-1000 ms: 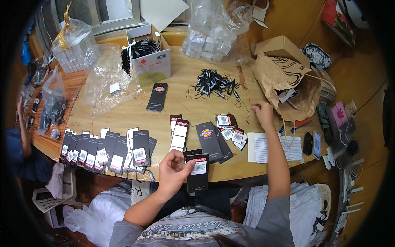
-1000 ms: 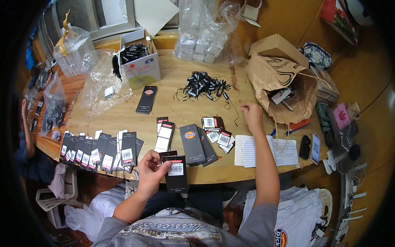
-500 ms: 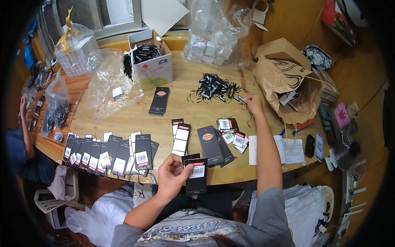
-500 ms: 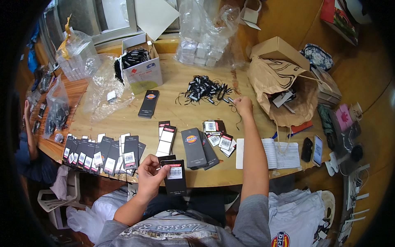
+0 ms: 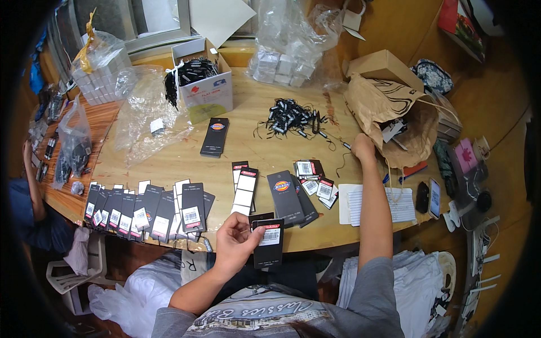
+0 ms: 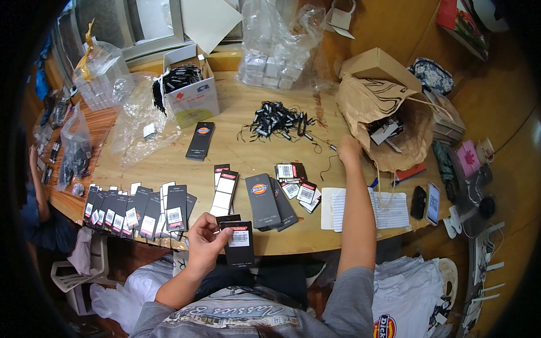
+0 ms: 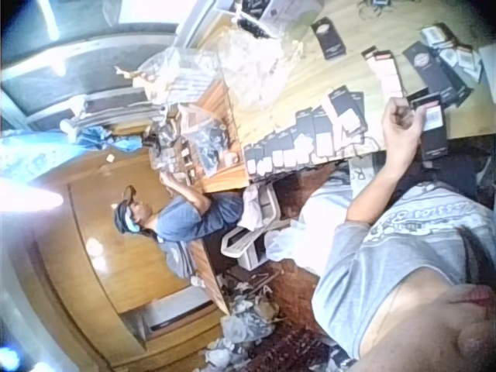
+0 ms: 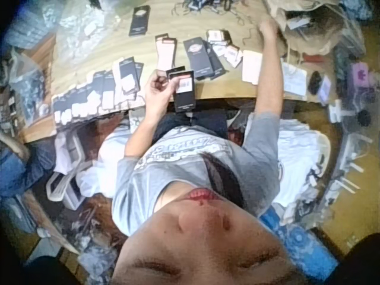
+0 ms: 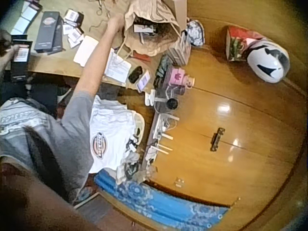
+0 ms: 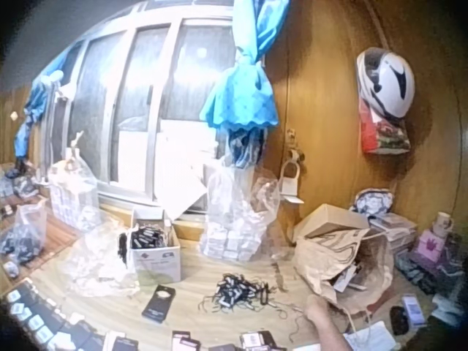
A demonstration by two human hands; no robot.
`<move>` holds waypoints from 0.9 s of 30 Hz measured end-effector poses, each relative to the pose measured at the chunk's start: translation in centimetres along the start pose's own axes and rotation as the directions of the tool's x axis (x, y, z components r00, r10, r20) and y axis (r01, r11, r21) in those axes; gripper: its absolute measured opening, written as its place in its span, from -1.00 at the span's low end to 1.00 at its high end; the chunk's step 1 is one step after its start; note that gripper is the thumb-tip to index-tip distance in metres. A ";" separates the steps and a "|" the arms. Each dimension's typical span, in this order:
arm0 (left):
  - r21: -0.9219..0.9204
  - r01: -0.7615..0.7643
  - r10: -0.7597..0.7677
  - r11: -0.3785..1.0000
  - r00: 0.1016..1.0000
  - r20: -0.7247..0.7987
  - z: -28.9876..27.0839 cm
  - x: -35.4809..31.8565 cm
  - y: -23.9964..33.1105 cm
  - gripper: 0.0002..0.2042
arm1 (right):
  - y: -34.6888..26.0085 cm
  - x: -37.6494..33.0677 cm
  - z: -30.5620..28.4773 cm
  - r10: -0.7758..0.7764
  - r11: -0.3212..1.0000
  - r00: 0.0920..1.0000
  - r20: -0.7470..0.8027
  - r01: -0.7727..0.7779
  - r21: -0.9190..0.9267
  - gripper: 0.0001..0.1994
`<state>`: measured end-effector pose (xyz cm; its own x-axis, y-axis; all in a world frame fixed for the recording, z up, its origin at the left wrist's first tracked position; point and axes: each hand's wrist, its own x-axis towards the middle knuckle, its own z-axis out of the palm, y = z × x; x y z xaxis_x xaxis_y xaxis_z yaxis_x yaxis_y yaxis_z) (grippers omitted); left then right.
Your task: The person assembles small electronic components by attaching black cables to black rectangular cards. They repeatedly pick up a card, thread a cable through a hole, and place the assembled unit on the table. The person also moves a pile of cables from a box onto the table to access them more easily.
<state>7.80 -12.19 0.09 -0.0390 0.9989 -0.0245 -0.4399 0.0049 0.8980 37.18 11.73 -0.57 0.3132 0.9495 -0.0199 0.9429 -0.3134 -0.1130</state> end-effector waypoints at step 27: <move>-0.377 0.209 -0.229 0.902 0.973 -0.008 0.1 1.1 0.4 -0.78 | 0.2 5.9 3.7 -0.061 0.516 0.968 -0.243 0.239 0.822 -0.95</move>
<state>7.65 -11.05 0.48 0.0557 0.9708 -0.2335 -0.7436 0.1964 0.6392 38.77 17.30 -4.41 0.2737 0.9341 0.2292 0.4681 0.0788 -0.8801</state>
